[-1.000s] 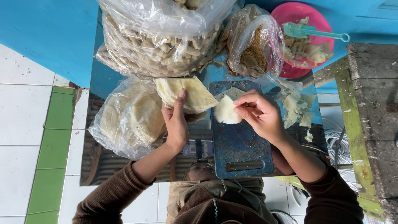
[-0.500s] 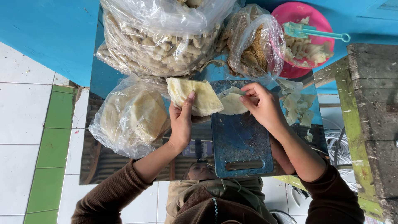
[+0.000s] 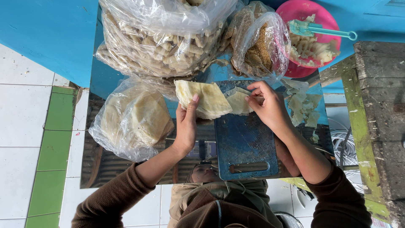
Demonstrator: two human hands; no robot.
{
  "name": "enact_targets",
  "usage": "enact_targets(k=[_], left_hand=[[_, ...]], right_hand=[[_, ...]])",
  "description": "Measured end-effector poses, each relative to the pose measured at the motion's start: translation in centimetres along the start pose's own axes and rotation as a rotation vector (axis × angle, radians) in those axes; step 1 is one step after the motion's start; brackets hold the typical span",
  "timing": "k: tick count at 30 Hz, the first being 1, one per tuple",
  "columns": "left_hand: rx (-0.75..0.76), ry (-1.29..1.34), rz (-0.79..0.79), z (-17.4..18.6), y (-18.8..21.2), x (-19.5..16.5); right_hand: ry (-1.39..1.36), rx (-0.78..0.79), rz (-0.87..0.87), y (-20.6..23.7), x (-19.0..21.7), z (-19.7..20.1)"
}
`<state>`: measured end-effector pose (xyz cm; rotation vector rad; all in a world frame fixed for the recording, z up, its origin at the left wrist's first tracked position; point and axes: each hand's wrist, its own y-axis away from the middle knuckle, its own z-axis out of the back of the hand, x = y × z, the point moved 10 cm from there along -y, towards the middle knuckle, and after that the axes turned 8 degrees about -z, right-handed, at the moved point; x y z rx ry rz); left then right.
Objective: The person tears pieces from a soft white food block by hand and arranges the torn pieces in rows on a cutting board. They pull a wrapped block from a plastic bag, tear off flat slices one at a time, and reach into a pink bowl of prepared pieces at the end.
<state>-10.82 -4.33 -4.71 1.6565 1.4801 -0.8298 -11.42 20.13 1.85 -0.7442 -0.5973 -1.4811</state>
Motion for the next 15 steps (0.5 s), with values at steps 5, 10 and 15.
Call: enact_targets(k=[5, 10, 15], left_hand=[[0.021, 0.014, 0.06, 0.1, 0.2, 0.7], [0.075, 0.052, 0.052, -0.4, 0.1, 1.1], [0.198, 0.021, 0.002, -1.7, 0.4, 0.9]], right_hand=[[0.001, 0.014, 0.017, 0.1, 0.4, 0.3], [0.03, 0.029, -0.003, 0.1, 1.9, 0.8], [0.421, -0.368, 0.453, 3.2, 9.9, 3.9]])
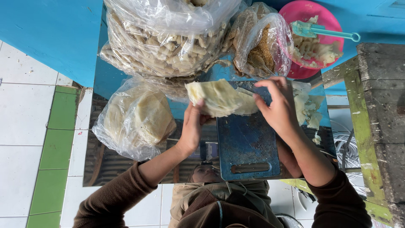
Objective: The person tears pieces from a soft white food block by hand and arranges the torn pieces in rows on a cutting board. They pull a wrapped block from a plastic bag, tear off flat slices one at a time, and reach into a pink bowl of prepared pieces at the end.
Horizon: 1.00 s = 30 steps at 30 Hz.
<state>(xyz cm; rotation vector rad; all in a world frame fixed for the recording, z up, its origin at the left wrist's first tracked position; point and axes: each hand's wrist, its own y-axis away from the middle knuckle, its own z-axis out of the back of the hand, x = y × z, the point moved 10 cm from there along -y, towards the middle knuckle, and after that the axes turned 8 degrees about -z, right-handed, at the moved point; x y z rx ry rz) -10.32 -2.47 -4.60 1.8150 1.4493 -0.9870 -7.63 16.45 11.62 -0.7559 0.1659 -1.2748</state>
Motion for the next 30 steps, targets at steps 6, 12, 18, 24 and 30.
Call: enact_targets(k=[6, 12, 18, 24, 30], left_hand=[[0.175, -0.267, -0.15, -3.1, 2.0, -1.7], [0.293, -0.672, -0.345, -5.5, 4.1, -4.3], [0.291, -0.702, -0.339, -6.1, 4.2, -5.1], [0.372, -0.776, -0.603, -7.6, 5.2, -7.1], [0.378, -0.84, -0.737, -8.1, 5.8, -7.8]], right_hand=[[-0.437, 0.085, 0.021, 1.0, 5.3, 1.0], [-0.445, 0.046, 0.012, 1.3, 6.6, 1.7], [-0.415, 0.068, -0.023, 1.4, 6.6, 1.6], [-0.391, 0.059, 0.024, 1.6, 7.2, 2.0], [-0.364, 0.029, 0.019, 1.8, 7.0, 2.1]])
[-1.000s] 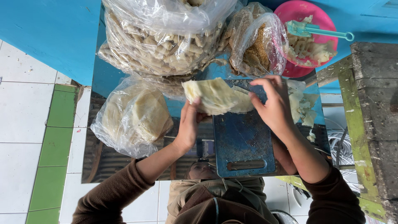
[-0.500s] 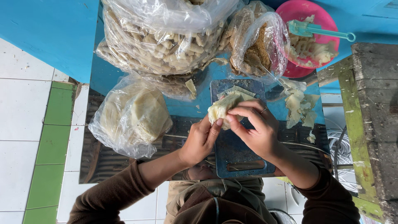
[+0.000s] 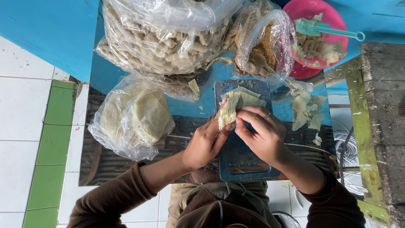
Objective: The person tears pieces from a soft white food block by hand and arranges the torn pieces in rows on a cutting board. They pull a wrapped block from a plastic bag, tear off flat slices one at a time, and reach into a pink bowl of prepared pieces at the end.
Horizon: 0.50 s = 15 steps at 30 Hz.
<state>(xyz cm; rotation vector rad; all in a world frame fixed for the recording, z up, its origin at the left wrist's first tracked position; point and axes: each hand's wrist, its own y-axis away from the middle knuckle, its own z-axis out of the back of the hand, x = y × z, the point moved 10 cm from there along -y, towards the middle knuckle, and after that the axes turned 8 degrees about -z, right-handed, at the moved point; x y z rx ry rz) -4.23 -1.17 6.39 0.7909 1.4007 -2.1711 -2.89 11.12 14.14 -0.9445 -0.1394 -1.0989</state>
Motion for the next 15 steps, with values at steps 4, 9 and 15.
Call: enact_targets(k=[4, 9, 15], left_hand=[[0.005, 0.123, 0.192, -0.1, 0.1, 1.3], [-0.02, 0.314, 0.415, -0.1, 0.5, 3.0], [-0.007, 0.301, 0.35, -0.4, 0.6, 3.2]], right_hand=[[-0.008, 0.018, -0.032, 0.0, -0.6, -0.2], [-0.028, 0.093, -0.047, 0.4, -0.6, -1.1], [-0.096, 0.106, -0.15, 0.5, -2.0, -1.8]])
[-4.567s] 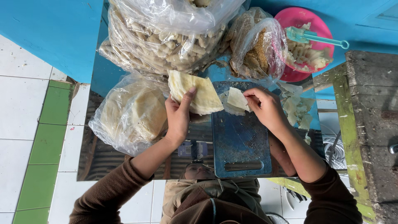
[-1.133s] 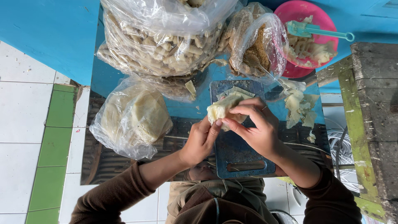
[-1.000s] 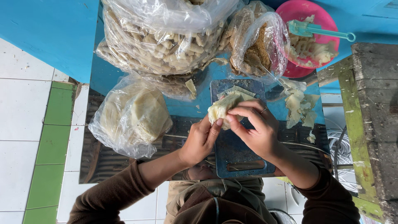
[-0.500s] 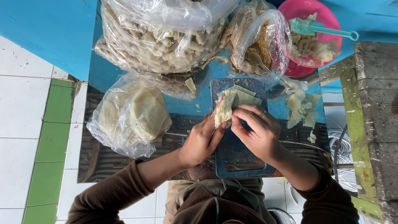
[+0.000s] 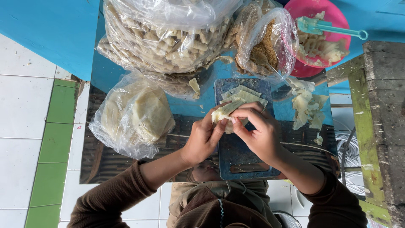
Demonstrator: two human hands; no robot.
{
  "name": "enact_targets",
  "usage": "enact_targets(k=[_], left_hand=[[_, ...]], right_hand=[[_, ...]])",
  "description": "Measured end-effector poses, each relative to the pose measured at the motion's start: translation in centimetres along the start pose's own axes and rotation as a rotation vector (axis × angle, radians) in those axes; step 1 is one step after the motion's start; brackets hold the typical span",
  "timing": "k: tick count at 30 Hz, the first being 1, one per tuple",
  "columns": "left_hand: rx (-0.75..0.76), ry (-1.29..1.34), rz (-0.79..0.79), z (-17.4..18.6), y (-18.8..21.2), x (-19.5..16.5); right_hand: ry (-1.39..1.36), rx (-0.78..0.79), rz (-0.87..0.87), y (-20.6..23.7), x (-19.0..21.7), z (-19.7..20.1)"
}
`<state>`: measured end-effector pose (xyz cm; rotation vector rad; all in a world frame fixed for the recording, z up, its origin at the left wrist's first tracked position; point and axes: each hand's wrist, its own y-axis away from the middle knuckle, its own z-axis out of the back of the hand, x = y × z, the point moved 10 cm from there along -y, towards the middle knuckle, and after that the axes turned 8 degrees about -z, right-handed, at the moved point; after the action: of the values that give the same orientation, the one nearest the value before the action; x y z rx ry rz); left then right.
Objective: The person tears pieces from a soft white food block by hand and arranges the torn pieces in rows on a cutting board. They pull a wrapped block from a plastic bag, tear off flat slices one at a time, and reach into a pink bowl of prepared pieces at the end.
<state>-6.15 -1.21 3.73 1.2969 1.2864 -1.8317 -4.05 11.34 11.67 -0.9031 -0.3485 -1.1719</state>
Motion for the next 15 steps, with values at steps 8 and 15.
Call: enact_targets(k=[8, 15], left_hand=[[-0.102, 0.102, 0.061, 0.3, 0.1, 1.4], [-0.017, 0.021, 0.127, 0.1, -0.2, 1.0]], right_hand=[[-0.443, 0.128, -0.203, -0.3, -4.3, -1.0], [-0.146, 0.102, -0.099, -0.3, -3.3, -0.7]])
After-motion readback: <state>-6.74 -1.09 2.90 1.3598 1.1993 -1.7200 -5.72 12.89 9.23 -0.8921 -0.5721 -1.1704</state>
